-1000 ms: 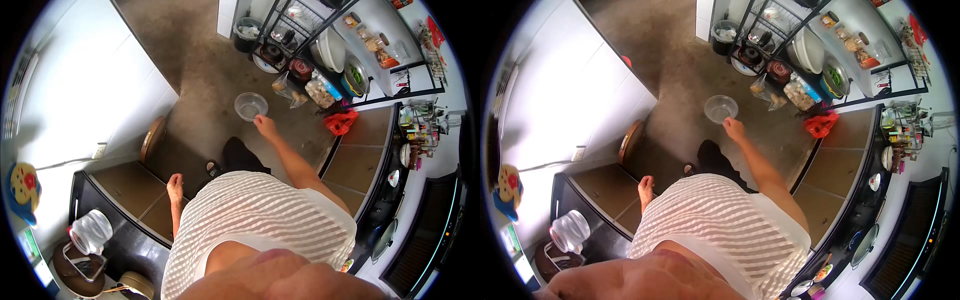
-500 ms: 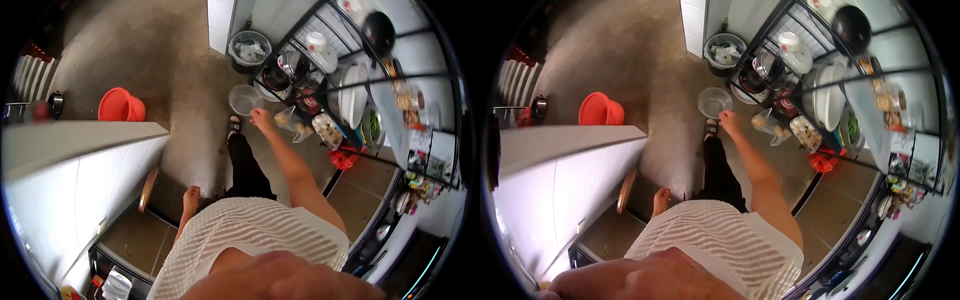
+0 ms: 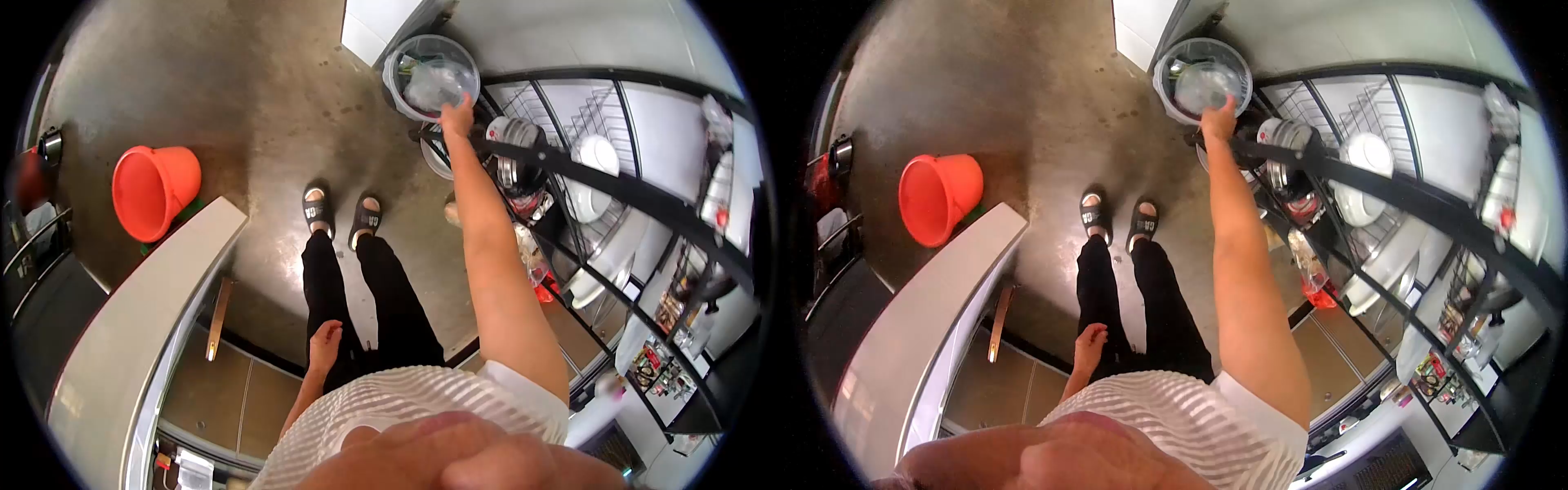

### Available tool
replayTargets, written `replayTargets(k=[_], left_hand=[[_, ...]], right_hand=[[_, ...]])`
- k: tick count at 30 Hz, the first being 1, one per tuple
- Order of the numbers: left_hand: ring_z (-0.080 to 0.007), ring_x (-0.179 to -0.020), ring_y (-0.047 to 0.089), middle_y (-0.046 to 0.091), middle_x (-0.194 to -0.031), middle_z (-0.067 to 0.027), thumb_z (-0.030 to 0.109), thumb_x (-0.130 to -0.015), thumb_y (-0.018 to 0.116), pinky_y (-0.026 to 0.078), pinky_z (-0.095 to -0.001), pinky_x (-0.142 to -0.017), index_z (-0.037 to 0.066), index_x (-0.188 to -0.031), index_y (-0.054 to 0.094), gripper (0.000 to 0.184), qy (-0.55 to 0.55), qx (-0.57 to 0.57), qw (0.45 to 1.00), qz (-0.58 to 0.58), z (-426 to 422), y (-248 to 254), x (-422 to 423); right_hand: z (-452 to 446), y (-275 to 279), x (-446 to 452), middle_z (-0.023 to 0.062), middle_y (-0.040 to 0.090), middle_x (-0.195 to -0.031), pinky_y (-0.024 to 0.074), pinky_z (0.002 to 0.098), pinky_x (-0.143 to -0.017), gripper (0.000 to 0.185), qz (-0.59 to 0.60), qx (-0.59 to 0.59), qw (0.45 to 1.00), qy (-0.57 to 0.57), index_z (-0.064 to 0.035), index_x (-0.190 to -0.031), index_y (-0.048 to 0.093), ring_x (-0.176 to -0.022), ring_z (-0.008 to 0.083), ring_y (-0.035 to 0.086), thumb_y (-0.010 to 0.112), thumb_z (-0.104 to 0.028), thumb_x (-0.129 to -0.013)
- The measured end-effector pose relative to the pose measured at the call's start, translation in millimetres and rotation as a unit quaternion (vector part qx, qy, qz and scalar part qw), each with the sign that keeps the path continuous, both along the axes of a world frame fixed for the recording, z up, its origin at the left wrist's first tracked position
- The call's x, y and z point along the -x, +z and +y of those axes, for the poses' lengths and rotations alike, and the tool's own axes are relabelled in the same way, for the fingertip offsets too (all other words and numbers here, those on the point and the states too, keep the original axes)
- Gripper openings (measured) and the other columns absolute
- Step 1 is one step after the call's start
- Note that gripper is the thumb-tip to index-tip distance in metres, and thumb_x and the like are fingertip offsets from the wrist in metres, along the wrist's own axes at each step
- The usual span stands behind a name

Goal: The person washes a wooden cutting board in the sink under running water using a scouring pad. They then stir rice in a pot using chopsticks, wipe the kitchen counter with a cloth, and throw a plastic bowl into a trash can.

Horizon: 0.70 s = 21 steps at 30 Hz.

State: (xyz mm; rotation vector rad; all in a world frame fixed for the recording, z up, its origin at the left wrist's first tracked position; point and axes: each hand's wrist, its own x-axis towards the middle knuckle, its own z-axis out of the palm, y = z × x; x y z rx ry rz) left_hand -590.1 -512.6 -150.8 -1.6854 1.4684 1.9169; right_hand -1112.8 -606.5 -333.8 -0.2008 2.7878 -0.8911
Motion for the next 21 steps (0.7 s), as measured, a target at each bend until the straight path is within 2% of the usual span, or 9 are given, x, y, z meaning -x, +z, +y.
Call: replayTargets(k=[1, 4, 6, 9, 12, 15, 17, 20, 21], left_hand=[[-0.0095, -0.068, 0.054, 0.059, -0.075, -0.0034, 0.008, -0.083, 0.056, 0.044, -0.0234, -0.063, 0.003, -0.097, 0.06, 0.016, -0.001, 0.012, 1.0, 0.006, -9, -14, 7], [-0.0096, -0.067, 0.054, 0.06, -0.076, -0.0051, 0.006, -0.082, 0.056, 0.045, -0.0237, -0.062, 0.002, -0.097, 0.059, 0.015, -0.01, 0.039, 0.999, 0.009, -25, -41, 26], [-0.0096, -0.067, 0.054, 0.06, -0.076, -0.0054, 0.006, -0.082, 0.056, 0.045, -0.0239, -0.061, 0.002, -0.096, 0.059, 0.015, -0.009, 0.032, 0.999, 0.005, -30, -53, 31], [-0.0101, -0.066, 0.054, 0.06, -0.076, -0.0054, 0.005, -0.082, 0.057, 0.044, -0.0239, -0.061, 0.002, -0.096, 0.059, 0.015, -0.003, 0.026, 1.0, 0.001, -41, -60, 36], [-0.0106, -0.067, 0.054, 0.06, -0.077, -0.0055, 0.005, -0.082, 0.057, 0.044, -0.0239, -0.061, 0.002, -0.096, 0.059, 0.015, 0.003, 0.031, 0.999, -0.015, -53, -62, 40], [-0.011, -0.068, 0.055, 0.061, -0.078, -0.006, 0.004, -0.082, 0.057, 0.045, -0.0243, -0.062, 0.001, -0.096, 0.059, 0.015, 0.015, 0.036, 0.999, -0.006, -59, -73, 42], [-0.0113, -0.068, 0.055, 0.061, -0.08, -0.0063, 0.004, -0.082, 0.056, 0.045, -0.0243, -0.063, 0.001, -0.096, 0.059, 0.015, 0.016, 0.028, 0.999, -0.013, -60, -78, 49], [-0.0112, -0.068, 0.055, 0.061, -0.08, -0.0062, 0.003, -0.082, 0.056, 0.045, -0.0244, -0.063, 0.002, -0.096, 0.059, 0.015, 0.008, -0.006, 1.0, -0.016, -58, -79, 50], [-0.0112, -0.068, 0.055, 0.061, -0.08, -0.0062, 0.003, -0.082, 0.056, 0.045, -0.0244, -0.063, 0.002, -0.096, 0.059, 0.015, 0.006, -0.007, 1.0, -0.017, -61, -76, 51]], right_hand=[[-15, 29, 0, 0.0205, 0.061, -0.087, 0.0492, 0.0349, -0.054, 0.055, -0.082, 0.111, 0.986, -0.091, -0.0037, -0.123, 0.04, -0.049, 0.0247, 0.06, 0.054, -0.011, -0.071], [-23, 10, 29, 0.0226, 0.059, -0.094, 0.0495, 0.0403, -0.061, 0.057, -0.053, 0.134, 0.981, -0.127, -0.0032, -0.126, 0.037, -0.061, 0.0292, 0.063, 0.055, -0.014, -0.073], [-19, -12, 40, 0.0248, 0.059, -0.098, 0.0465, 0.0465, -0.072, 0.053, 0.111, -0.12, 0.986, -0.029, -0.0095, -0.127, 0.035, -0.085, 0.0356, 0.061, 0.053, -0.017, -0.078], [-22, -8, 58, 0.0186, 0.062, -0.088, 0.0462, 0.0475, -0.068, 0.052, 0.084, -0.336, 0.935, 0.078, -0.0196, -0.124, 0.036, -0.082, 0.0347, 0.061, 0.056, -0.021, -0.077], [-30, -11, 88, 0.0154, 0.062, -0.085, 0.0462, 0.0464, -0.067, 0.048, 0.106, -0.359, 0.922, 0.101, -0.0208, -0.122, 0.038, -0.081, 0.0343, 0.061, 0.056, -0.02, -0.077], [-35, -36, 103, 0.0177, 0.061, -0.09, 0.046, 0.0452, -0.069, 0.038, 0.165, -0.375, 0.884, 0.225, -0.021, -0.117, 0.044, -0.083, 0.033, 0.061, 0.052, -0.018, -0.08], [-35, -68, 81, 0.0151, 0.06, -0.088, 0.0469, 0.0456, -0.066, 0.04, 0.261, -0.401, 0.77, 0.422, -0.0251, -0.12, 0.047, -0.081, 0.0336, 0.061, 0.049, -0.015, -0.08], [-39, -87, 38, 0.0117, 0.059, -0.088, 0.0469, 0.0427, -0.068, 0.034, 0.26, -0.356, 0.745, 0.501, -0.0221, -0.115, 0.051, -0.077, 0.0322, 0.06, 0.047, -0.016, -0.081], [-46, -79, 27, 0.0118, 0.058, -0.092, 0.0456, 0.0449, -0.071, 0.03, 0.131, -0.327, 0.784, 0.511, -0.0207, -0.111, 0.052, -0.084, 0.0323, 0.058, 0.048, -0.017, -0.082]])
